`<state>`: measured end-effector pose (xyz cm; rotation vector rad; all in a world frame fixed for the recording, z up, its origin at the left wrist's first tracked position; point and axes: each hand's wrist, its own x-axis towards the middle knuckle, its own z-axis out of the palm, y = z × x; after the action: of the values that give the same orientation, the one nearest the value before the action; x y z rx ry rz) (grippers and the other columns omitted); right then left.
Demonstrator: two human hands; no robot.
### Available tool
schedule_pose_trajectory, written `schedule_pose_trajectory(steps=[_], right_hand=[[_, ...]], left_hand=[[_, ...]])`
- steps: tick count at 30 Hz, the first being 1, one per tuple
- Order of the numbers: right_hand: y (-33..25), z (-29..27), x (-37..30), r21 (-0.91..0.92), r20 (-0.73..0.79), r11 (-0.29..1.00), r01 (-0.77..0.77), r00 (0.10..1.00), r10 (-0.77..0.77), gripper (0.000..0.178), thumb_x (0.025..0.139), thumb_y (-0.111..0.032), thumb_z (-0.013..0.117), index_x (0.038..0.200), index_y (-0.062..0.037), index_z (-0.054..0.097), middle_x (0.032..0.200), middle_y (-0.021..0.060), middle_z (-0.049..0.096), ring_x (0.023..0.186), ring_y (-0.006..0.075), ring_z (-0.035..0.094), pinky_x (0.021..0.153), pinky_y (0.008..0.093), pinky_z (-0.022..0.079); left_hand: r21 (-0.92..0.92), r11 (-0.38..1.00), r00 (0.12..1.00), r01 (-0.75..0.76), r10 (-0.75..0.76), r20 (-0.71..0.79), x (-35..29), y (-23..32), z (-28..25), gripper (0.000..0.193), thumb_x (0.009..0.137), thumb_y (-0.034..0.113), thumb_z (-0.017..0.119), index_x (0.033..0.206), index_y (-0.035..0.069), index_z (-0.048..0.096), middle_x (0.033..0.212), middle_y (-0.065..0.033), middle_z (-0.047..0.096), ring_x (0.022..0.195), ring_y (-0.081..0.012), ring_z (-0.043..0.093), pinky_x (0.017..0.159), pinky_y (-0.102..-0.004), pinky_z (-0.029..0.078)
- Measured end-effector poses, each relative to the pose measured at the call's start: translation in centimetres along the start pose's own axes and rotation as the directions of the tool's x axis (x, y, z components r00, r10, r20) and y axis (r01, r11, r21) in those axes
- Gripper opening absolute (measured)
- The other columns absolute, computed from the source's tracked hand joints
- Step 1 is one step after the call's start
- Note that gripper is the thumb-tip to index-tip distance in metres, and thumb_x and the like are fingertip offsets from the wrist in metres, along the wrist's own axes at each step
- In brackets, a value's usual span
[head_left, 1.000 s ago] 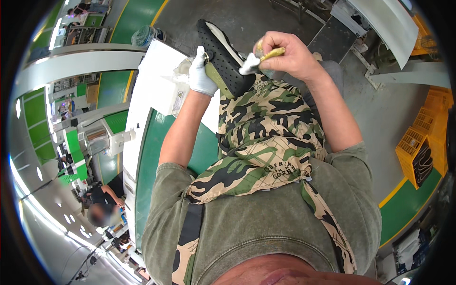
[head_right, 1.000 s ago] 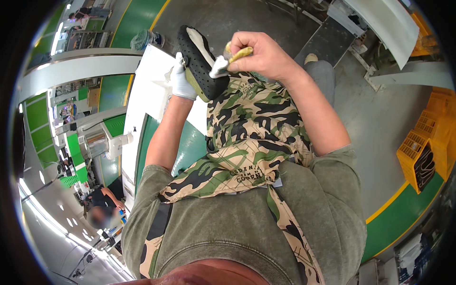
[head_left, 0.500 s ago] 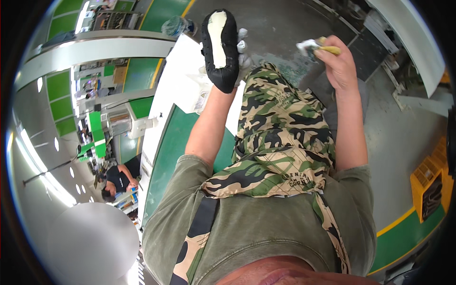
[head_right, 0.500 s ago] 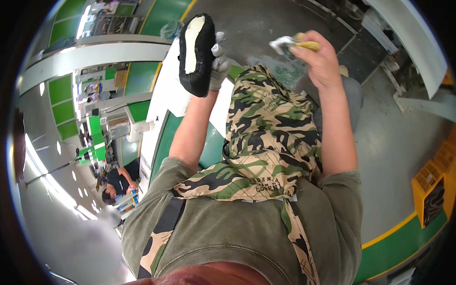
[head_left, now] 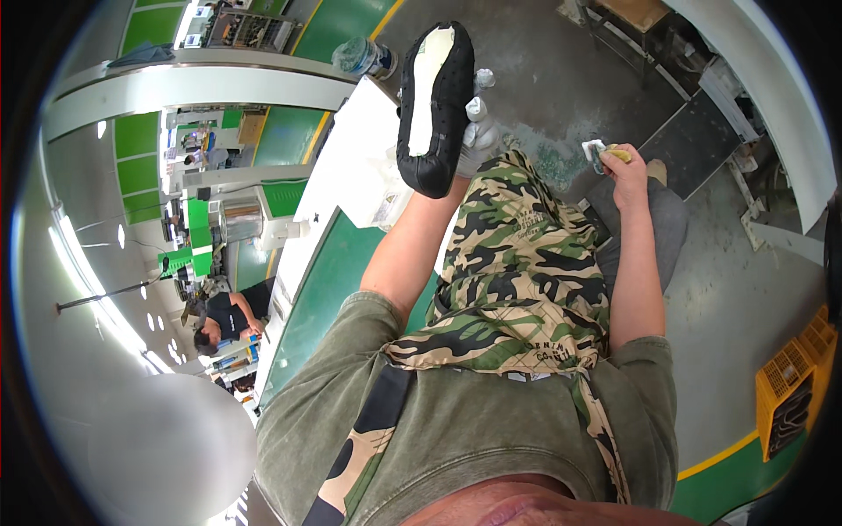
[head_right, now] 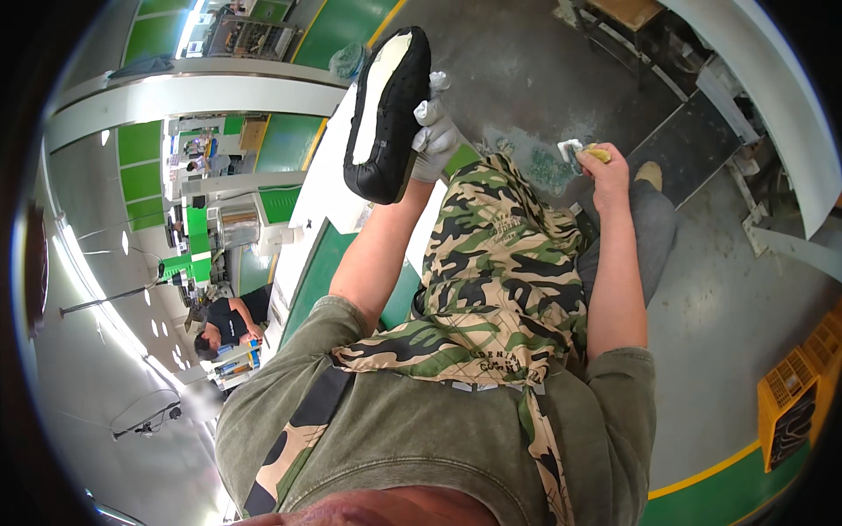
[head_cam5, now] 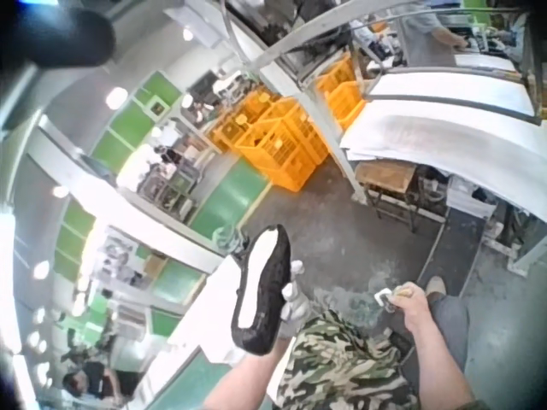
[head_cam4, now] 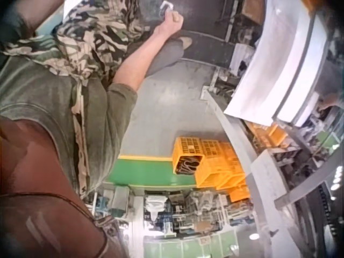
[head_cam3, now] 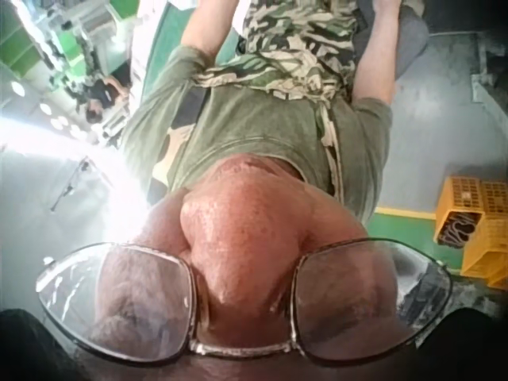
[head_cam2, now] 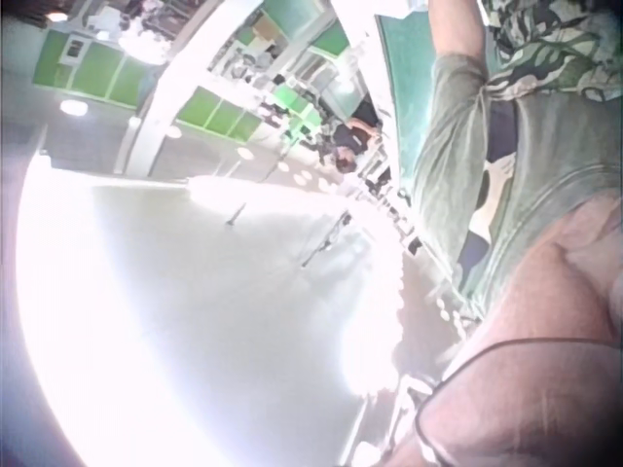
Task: Apply glue to the edges and sole of shoe components using a brush and a glue container on an assembly line.
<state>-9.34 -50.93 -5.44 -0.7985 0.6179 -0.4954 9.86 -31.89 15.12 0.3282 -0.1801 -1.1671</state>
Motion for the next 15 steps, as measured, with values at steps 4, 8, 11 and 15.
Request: schedule_pose_trajectory(steps=[4, 8, 11, 15], right_hand=[[0.2, -0.5, 1.4, -0.021, -0.040, 1.000, 0.001, 0.999, -0.002, 0.017, 0.081, -0.004, 0.075, 0.083, -0.0102, 0.060, 0.074, -0.0039, 0.059, 0.062, 0.0052, 0.051, 0.056, 0.0213, 0.039], [1.4, 0.7, 1.6, -0.193, -0.035, 0.975, 0.107, 0.993, -0.116, 0.020, 0.072, -0.005, 0.076, 0.078, -0.0118, 0.057, 0.072, -0.0043, 0.054, 0.064, 0.0069, 0.050, 0.057, 0.0249, 0.041], [2.9, -0.2, 2.2, -0.180, -0.104, 0.983, 0.028, 0.993, -0.048, 0.020, 0.072, -0.005, 0.077, 0.082, -0.0088, 0.061, 0.071, -0.0031, 0.057, 0.060, 0.0081, 0.051, 0.055, 0.0262, 0.041], [1.7, -0.2, 1.6, -0.197, -0.116, 0.980, 0.012, 0.993, -0.036, 0.019, 0.076, -0.006, 0.077, 0.086, -0.0048, 0.062, 0.072, -0.0006, 0.057, 0.062, 0.0095, 0.052, 0.056, 0.0287, 0.040]], left_hand=[[-0.021, 0.999, 0.997, 0.050, -0.048, 0.053, 1.9, -0.6, 0.7, 0.058, 0.103, 0.050, 0.038, 0.142, 0.009, 0.046, 0.098, -0.0079, 0.068, 0.057, -0.0174, 0.056, 0.052, -0.0298, 0.041], [-0.005, 0.985, 0.956, 0.174, -0.168, 0.242, 4.1, 0.8, 0.5, 0.057, 0.103, 0.050, 0.038, 0.144, 0.010, 0.045, 0.100, -0.0083, 0.068, 0.058, -0.0176, 0.057, 0.051, -0.0300, 0.041], [0.589, 0.806, 0.929, -0.060, 0.260, -0.262, 6.7, -1.1, 9.3, 0.063, 0.103, 0.046, 0.042, 0.148, 0.003, 0.037, 0.100, -0.0058, 0.068, 0.055, -0.0115, 0.052, 0.050, -0.0259, 0.035], [0.857, 0.448, 0.861, -0.254, 0.509, -0.012, 12.0, -4.6, 21.6, 0.019, 0.100, 0.024, 0.055, 0.113, 0.010, 0.055, 0.102, -0.0084, 0.060, 0.073, -0.0176, 0.059, 0.061, -0.0276, 0.048]])
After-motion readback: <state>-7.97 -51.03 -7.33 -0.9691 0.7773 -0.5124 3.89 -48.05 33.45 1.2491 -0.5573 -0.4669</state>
